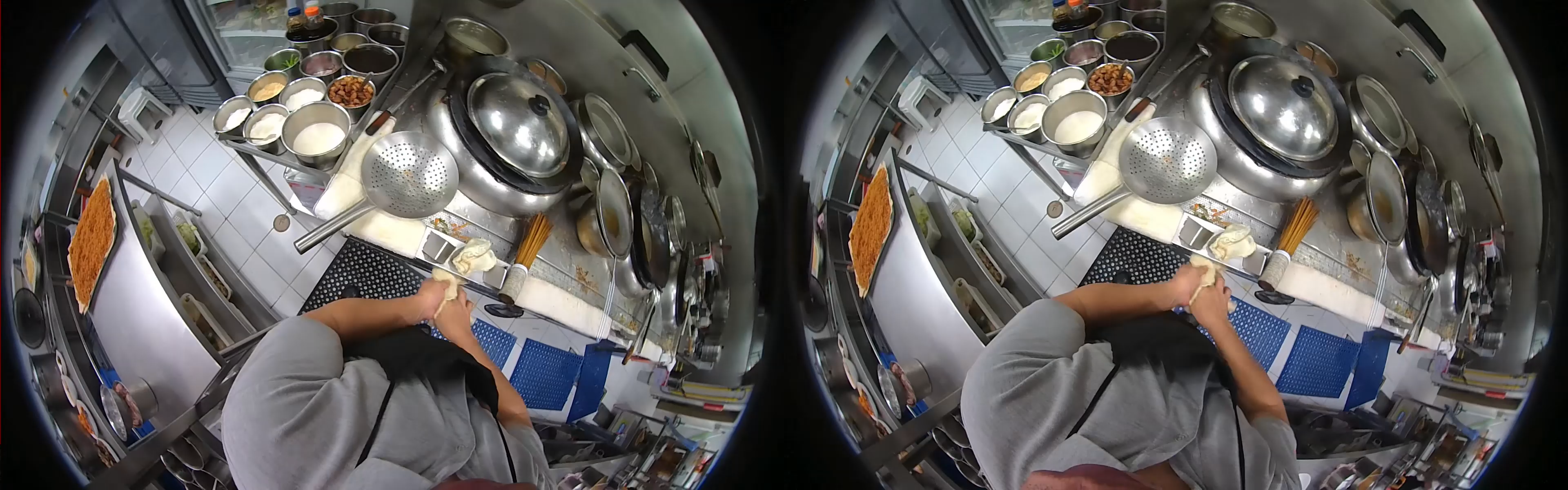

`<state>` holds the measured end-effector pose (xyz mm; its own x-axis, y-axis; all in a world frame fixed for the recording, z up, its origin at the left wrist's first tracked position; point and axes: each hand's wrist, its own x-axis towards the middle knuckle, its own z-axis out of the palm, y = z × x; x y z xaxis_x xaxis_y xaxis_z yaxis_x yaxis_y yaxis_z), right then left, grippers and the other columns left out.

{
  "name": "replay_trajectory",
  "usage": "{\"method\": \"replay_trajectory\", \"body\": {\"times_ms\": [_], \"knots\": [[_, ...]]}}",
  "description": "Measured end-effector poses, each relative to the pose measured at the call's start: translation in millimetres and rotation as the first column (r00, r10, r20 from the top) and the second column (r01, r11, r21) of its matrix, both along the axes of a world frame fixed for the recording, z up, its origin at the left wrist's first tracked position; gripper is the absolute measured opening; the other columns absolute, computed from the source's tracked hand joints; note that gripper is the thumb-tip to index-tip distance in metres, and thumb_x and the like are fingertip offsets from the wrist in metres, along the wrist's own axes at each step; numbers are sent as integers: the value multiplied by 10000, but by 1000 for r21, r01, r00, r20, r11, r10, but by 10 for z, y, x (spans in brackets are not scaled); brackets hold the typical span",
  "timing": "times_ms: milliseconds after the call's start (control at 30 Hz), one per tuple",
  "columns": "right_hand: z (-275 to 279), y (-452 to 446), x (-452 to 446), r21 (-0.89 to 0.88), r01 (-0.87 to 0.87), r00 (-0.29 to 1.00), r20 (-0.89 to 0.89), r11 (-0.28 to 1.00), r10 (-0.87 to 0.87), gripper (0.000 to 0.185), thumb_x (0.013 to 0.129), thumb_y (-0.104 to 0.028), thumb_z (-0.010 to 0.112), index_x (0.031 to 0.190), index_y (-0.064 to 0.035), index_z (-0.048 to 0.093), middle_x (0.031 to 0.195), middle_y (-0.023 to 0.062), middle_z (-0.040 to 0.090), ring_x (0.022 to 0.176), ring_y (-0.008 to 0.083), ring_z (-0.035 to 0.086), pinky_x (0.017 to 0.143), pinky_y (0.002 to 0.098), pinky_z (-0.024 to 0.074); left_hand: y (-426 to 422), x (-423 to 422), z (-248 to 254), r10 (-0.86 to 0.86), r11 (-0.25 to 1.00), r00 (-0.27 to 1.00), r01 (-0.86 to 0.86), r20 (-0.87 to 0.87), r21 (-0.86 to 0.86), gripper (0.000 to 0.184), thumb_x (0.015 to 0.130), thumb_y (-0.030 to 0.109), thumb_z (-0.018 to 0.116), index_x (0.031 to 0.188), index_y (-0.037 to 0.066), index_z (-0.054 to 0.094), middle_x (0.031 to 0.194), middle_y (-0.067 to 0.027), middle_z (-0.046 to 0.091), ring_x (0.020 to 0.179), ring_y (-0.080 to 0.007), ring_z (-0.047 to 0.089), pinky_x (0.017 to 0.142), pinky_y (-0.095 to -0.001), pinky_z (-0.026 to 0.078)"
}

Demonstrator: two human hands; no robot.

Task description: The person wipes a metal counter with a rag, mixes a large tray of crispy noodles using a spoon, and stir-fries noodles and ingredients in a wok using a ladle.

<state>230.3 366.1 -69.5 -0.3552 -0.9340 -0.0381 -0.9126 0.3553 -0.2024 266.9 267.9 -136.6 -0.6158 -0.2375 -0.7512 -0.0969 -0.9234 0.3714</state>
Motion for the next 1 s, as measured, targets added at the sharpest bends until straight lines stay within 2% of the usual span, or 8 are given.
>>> {"method": "replay_trajectory", "body": {"times_ms": [100,200,367,467,533,667,800,1000], "knots": [[-337,126,-59,-34,-151,977,146,988,155,370,815,-303,668,1099,-70,707,1115,209,669,1201,450,493,1049,515,347,-111,208,302,-223,900,943,296,246,-320,365,991,275,525,1144,-42,622,998,-190,686,862,-283,678,776,-427,544],[187,139,-318,204,2,373,908,979,-190,318,906,-293,647,1069,-29,718,1162,115,670,1158,283,561,987,385,434,-256,395,-122,-523,585,804,580,283,-567,463,975,385,548,1117,-40,667,995,-192,708,890,-245,685,772,-382,542],[150,674,-413,443,521,-365,888,729,-279,309,989,-315,567,1062,-61,726,1054,44,696,923,128,636,775,323,524,-912,1363,-1303,-508,-575,135,682,851,-452,791,782,636,635,1442,236,461,1473,-204,453,1319,-461,442,1091,-532,350],[-1266,1516,-385,293,652,308,740,699,-598,265,946,-279,611,912,-44,728,783,72,706,672,195,664,629,359,553,-1261,2042,-1359,-370,-755,-389,655,844,-29,565,855,472,625,1345,195,576,1445,-197,479,1329,-397,448,1092,-569,339],[-2248,2381,-131,46,290,956,-45,956,-288,193,816,-210,700,872,-26,720,681,95,682,617,254,672,584,396,558,-1478,2467,-1869,-529,-666,-321,730,785,-151,432,867,408,625,1125,67,691,1247,-210,608,1058,-385,633,921,-521,494],[-2545,3235,257,634,292,680,389,716,-622,292,820,-285,590,938,-54,723,1007,216,685,846,371,696,802,460,553,-1386,2500,-683,-599,-110,18,988,800,-104,493,873,424,612,1071,-20,695,1101,-241,669,1012,-398,660,907,-478,521],[-1727,3086,261,792,500,67,366,349,-928,311,824,-258,546,947,-37,727,1064,247,675,893,366,698,845,491,539,-1474,2284,-955,-482,-467,148,791,864,-395,452,842,404,606,1039,10,703,1094,-236,673,1010,-390,658,865,-481,533],[-2565,2830,-122,474,512,578,428,717,-695,223,842,-256,581,857,-71,704,807,165,706,767,325,700,670,453,558,-887,774,-461,-544,-433,176,778,820,-454,359,835,345,623,1074,90,703,995,-198,699,964,-350,675,837,-447,536]]}}
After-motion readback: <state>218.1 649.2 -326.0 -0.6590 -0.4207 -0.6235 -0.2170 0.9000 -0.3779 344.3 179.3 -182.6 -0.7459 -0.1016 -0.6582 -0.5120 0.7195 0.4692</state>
